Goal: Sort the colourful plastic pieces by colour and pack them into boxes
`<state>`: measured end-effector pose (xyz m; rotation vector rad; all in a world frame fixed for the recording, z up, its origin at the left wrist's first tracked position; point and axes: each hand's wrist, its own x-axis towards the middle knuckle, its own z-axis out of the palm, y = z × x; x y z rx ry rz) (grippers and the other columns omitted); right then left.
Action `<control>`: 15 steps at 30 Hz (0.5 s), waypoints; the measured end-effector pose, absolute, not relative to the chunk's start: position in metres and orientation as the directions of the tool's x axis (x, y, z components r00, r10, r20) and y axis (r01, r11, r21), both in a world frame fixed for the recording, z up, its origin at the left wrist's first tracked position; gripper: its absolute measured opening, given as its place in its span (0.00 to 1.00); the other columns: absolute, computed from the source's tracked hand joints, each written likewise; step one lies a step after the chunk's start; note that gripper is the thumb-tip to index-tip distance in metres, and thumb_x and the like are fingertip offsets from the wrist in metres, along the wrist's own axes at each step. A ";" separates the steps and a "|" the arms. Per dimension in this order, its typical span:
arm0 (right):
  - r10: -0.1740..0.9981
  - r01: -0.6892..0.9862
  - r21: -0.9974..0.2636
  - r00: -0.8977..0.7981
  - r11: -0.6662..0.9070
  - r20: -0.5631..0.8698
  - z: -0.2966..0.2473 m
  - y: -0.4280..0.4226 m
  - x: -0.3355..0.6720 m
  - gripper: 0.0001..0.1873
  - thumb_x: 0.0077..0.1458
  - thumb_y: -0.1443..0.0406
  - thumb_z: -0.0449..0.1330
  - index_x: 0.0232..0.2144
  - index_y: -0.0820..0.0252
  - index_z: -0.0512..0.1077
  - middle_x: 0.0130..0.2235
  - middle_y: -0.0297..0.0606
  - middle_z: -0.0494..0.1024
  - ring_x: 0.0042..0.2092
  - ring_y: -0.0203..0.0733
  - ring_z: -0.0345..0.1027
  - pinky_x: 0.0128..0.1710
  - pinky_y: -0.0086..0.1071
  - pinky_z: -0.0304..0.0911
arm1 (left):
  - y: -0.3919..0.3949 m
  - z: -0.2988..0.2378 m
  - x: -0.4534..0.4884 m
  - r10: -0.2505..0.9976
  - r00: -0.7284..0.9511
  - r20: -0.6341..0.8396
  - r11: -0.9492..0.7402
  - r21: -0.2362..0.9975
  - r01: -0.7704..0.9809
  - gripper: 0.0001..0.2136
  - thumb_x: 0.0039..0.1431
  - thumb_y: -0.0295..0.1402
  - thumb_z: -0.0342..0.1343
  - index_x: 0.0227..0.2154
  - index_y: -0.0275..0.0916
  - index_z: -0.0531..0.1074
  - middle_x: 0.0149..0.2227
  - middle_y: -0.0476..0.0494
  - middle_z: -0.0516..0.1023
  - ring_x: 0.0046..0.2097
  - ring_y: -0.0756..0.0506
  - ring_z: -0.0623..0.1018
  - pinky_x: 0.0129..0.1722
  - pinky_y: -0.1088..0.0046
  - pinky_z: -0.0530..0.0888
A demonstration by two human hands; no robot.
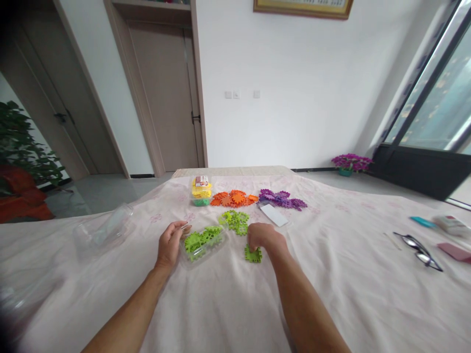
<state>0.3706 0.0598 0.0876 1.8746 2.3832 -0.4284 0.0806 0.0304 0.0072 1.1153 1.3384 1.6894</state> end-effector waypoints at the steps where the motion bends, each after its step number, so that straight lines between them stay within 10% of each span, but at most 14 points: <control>1: 0.934 0.960 -0.173 -0.260 0.222 -0.245 0.086 0.061 0.372 0.09 0.30 0.72 0.67 0.21 0.58 0.78 0.23 0.37 0.77 0.30 0.49 0.74 0.29 0.33 0.62 | 0.031 0.007 0.081 0.903 -0.382 0.197 -0.218 0.976 -0.014 0.12 0.53 0.38 0.54 0.38 0.39 0.74 0.36 0.42 0.82 0.41 0.42 0.81 0.43 0.65 0.74; 7: 0.911 0.916 -0.313 -0.331 0.249 -0.245 0.086 0.068 0.387 0.06 0.38 0.71 0.59 0.22 0.60 0.76 0.23 0.34 0.76 0.26 0.37 0.68 0.25 0.27 0.55 | 0.032 0.005 0.081 0.909 -0.367 0.199 -0.222 0.975 -0.022 0.13 0.53 0.39 0.54 0.38 0.38 0.74 0.36 0.41 0.82 0.41 0.42 0.80 0.43 0.65 0.74; 15: 0.957 0.718 -0.635 -0.245 0.285 0.153 0.104 0.068 0.358 0.05 0.45 0.64 0.59 0.25 0.61 0.72 0.23 0.31 0.73 0.26 0.34 0.65 0.24 0.25 0.52 | 0.028 0.010 0.085 0.937 -0.291 0.192 -0.213 0.976 -0.042 0.15 0.54 0.41 0.54 0.40 0.38 0.73 0.39 0.39 0.82 0.43 0.41 0.80 0.43 0.65 0.73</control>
